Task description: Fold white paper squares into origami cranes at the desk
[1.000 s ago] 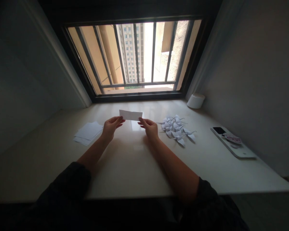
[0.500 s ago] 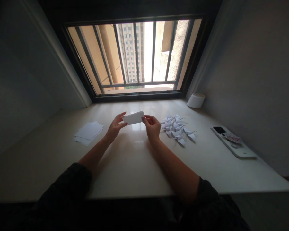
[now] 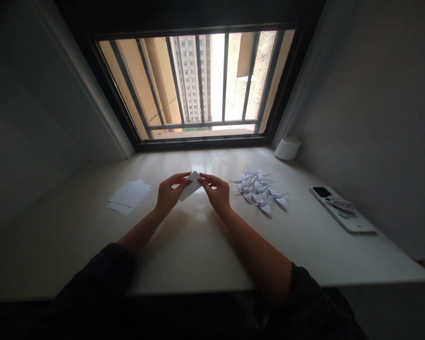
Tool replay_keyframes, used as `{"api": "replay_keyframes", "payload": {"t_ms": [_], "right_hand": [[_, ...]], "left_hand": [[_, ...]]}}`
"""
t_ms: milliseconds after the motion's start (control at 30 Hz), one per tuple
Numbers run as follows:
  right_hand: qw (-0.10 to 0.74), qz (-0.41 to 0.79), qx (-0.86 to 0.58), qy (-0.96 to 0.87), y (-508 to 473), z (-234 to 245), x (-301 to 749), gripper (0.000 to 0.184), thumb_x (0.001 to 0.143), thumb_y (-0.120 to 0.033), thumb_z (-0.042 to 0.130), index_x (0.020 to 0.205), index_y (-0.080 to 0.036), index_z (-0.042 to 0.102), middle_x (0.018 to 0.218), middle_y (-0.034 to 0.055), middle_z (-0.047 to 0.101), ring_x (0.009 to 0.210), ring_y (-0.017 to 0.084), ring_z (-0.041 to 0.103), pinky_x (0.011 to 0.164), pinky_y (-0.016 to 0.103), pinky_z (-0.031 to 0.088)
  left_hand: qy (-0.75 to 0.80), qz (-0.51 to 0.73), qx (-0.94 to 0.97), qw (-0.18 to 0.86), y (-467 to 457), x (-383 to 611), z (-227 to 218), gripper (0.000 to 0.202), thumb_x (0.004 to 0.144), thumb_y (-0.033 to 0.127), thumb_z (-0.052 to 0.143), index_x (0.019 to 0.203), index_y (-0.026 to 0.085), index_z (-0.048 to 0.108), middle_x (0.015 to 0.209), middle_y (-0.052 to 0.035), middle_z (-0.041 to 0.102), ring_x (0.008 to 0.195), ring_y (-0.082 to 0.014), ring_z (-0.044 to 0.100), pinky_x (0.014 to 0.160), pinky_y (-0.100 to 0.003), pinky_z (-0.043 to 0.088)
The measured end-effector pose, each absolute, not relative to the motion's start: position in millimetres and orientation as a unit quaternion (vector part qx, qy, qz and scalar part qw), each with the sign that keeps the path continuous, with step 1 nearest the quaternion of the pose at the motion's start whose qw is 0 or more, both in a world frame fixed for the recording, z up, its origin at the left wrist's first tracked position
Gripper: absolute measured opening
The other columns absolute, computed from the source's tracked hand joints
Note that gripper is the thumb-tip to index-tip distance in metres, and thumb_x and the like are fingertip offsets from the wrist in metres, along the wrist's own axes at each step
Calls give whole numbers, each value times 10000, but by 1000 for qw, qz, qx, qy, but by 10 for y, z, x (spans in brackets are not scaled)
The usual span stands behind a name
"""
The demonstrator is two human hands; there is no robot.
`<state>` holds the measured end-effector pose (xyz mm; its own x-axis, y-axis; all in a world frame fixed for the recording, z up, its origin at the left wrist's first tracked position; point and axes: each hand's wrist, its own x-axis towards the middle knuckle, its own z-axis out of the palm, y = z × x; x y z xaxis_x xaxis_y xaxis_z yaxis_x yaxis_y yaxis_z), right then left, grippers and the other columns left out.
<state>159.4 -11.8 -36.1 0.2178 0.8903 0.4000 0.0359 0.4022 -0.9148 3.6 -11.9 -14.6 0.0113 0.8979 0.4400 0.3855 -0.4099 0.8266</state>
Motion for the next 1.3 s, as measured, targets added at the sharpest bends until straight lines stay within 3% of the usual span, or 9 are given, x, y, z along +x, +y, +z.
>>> {"api": "replay_keyframes", "payload": {"t_ms": [233,467,667,867,1033,1200,1300], "right_hand": [[649,328,-445,-523,-116,-382,1583,335,694,-390,691,969,-199,716,839,56,726,700,182,623,639,308,491],[645,239,-440,-577,-175,-332,1581,290,759,-361,635,1014,-240,702,761,19,674,655,140,554,638,286,456],[613,207,-461,-607,-228,-294,1568,289,797,-351,588,1052,-255,685,745,15,631,663,148,539,653,288,456],[612,200,-462,-610,-222,-306,1573,285,802,-359,578,1041,-251,689,734,18,625,664,149,532,663,293,452],[617,285,-460,-571,-181,-325,1573,379,735,-417,645,1059,-223,665,768,18,644,661,142,552,641,284,458],[546,443,-452,-548,-132,-374,1554,350,634,-503,699,740,-170,694,634,12,623,601,137,547,574,261,438],[545,482,-451,-517,-123,-386,1544,361,613,-515,704,697,-165,685,628,18,630,598,135,545,564,257,437]], "left_hand": [[467,523,663,261,-127,48,-135,292,765,379,628,1017,246,694,985,-36,710,899,-209,655,813,-312,488],[472,523,661,259,-159,63,-114,312,750,371,645,1043,270,682,975,-23,712,827,-193,654,769,-304,490],[456,532,653,288,-153,65,-116,272,737,354,661,992,269,704,1009,-24,703,933,-227,642,853,-335,473],[458,518,669,274,-133,48,-131,258,748,355,651,988,276,706,1005,-28,704,922,-231,646,870,-359,466],[450,552,595,372,-82,71,-204,351,691,381,699,996,208,707,941,-69,717,868,-238,657,791,-344,497],[430,597,500,457,-78,112,-238,462,629,378,748,1038,173,685,909,-74,721,804,-212,654,719,-315,508],[429,600,472,483,-102,136,-229,493,614,379,758,1052,170,678,896,-73,722,770,-203,652,686,-307,508]]}}
